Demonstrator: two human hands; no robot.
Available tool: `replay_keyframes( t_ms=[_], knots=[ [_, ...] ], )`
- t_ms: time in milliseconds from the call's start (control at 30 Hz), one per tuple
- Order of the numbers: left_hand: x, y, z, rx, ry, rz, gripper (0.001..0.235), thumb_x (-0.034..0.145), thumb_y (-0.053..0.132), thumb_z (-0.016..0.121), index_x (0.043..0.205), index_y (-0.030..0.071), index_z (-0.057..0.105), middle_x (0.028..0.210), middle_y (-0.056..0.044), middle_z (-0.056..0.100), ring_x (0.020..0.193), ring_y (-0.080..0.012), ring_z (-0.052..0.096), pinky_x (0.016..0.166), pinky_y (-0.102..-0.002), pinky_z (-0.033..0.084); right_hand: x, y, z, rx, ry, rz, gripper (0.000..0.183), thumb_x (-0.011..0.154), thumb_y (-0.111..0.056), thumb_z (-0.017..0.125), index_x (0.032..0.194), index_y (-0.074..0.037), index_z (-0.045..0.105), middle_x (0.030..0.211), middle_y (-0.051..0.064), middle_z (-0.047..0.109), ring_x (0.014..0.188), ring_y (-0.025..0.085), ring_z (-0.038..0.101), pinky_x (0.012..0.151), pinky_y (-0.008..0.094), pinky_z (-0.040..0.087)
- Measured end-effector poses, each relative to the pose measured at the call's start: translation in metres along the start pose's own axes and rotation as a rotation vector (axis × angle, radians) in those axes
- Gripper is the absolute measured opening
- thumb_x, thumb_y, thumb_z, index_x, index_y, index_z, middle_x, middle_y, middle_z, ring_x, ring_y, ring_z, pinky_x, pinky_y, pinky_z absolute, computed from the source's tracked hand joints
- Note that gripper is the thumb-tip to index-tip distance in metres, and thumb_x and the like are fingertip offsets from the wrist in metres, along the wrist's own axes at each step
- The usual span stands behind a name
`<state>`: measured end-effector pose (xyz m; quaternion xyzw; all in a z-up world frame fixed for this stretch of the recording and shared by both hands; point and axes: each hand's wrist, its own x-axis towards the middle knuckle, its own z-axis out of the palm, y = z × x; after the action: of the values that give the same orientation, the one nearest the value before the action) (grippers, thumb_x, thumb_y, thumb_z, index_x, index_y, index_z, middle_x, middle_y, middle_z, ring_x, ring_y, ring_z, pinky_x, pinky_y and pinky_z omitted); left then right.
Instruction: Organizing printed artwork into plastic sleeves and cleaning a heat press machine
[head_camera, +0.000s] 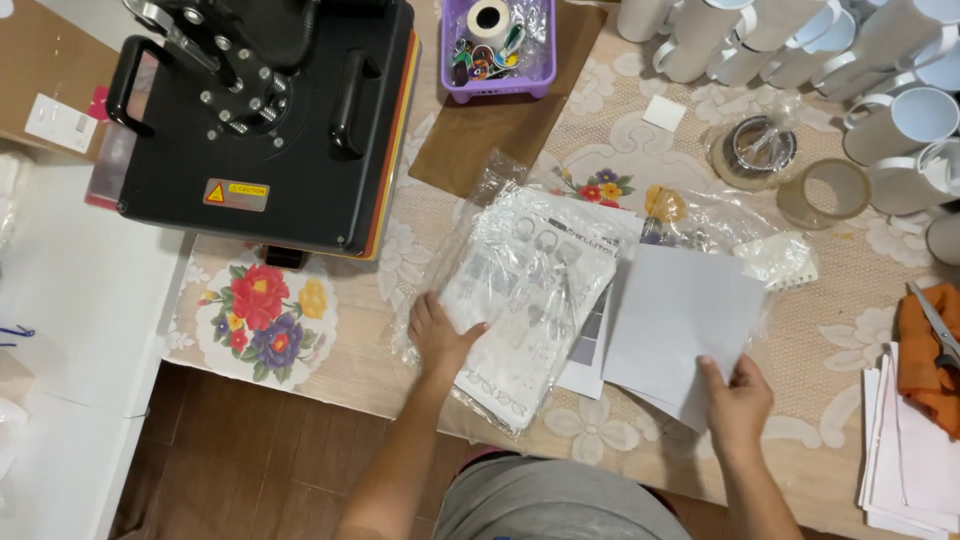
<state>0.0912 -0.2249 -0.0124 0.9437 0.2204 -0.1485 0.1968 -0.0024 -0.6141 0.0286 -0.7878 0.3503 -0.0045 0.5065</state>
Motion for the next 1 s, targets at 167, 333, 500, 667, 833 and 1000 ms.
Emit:
replay_keyframes(
  t_ms=[167,333,500,667,833,1000],
  knots=[
    [0.003,0.012,-0.055,-0.131,-0.002,-0.073,0.070,0.084,0.016,0.081,0.144,0.009,0.046,0.110,-0.011,0.071,0.106,-0.0273,0.067,0.083,-0.039,0.058,0.009,-0.005,-0.042,0.103,0.274,0.005,0.028,0.108,-0.014,0.071,0.091,-0.014,0.049,0.090,0.001,0.051,0.079,0.015,0.048,0.064,0.032,0.048],
    [0.040,-0.038,-0.025,-0.331,0.051,0.370,0.008,0.081,0.013,0.068,0.088,0.010,0.070,0.106,-0.007,0.069,0.095,-0.0251,0.066,0.082,-0.036,0.049,0.067,0.058,-0.102,0.103,0.553,-0.326,0.029,0.102,0.000,0.073,0.127,0.002,0.057,0.117,0.012,0.064,0.101,0.021,0.062,0.086,0.034,0.054],
    [-0.051,0.049,-0.124,-0.491,-0.402,0.780,0.015,0.074,0.003,0.060,0.072,0.015,0.052,0.149,-0.019,0.054,0.144,-0.0300,0.046,0.105,-0.033,0.045,0.079,0.058,-0.133,-0.228,0.616,-0.184,0.088,0.082,0.002,0.088,0.147,0.011,0.030,0.146,0.033,0.050,0.130,0.043,0.053,0.108,0.043,0.036],
    [-0.112,0.135,-0.137,-0.377,-1.252,1.047,0.010,0.073,-0.003,0.055,0.078,0.005,0.052,0.104,0.004,0.068,0.074,-0.0131,0.048,0.067,-0.028,0.038,-0.018,-0.100,-0.090,-0.012,-0.544,-0.180,0.154,0.040,-0.038,0.087,0.160,-0.018,-0.007,0.167,0.013,0.014,0.152,0.031,0.017,0.123,0.051,0.013],
    [-0.107,0.183,-0.073,-1.072,-1.196,0.857,0.016,0.076,-0.007,0.063,0.080,0.007,0.056,0.098,-0.021,0.074,0.087,-0.0273,0.073,0.075,-0.037,0.059,0.008,-0.012,-0.093,0.354,-0.655,-0.323,0.132,0.039,-0.036,0.101,0.151,-0.003,0.039,0.133,0.022,0.063,0.129,0.034,0.053,0.116,0.049,0.028],
    [-0.099,0.199,-0.035,-1.595,-1.099,0.442,0.027,0.077,-0.010,0.067,0.077,0.007,0.047,0.110,-0.036,0.069,0.094,-0.0430,0.074,0.069,-0.044,0.063,0.037,0.004,-0.090,1.211,-0.552,-0.112,0.111,0.059,-0.070,0.071,0.151,-0.016,0.039,0.139,0.018,0.057,0.123,0.040,0.058,0.111,0.063,0.037]
  ],
)
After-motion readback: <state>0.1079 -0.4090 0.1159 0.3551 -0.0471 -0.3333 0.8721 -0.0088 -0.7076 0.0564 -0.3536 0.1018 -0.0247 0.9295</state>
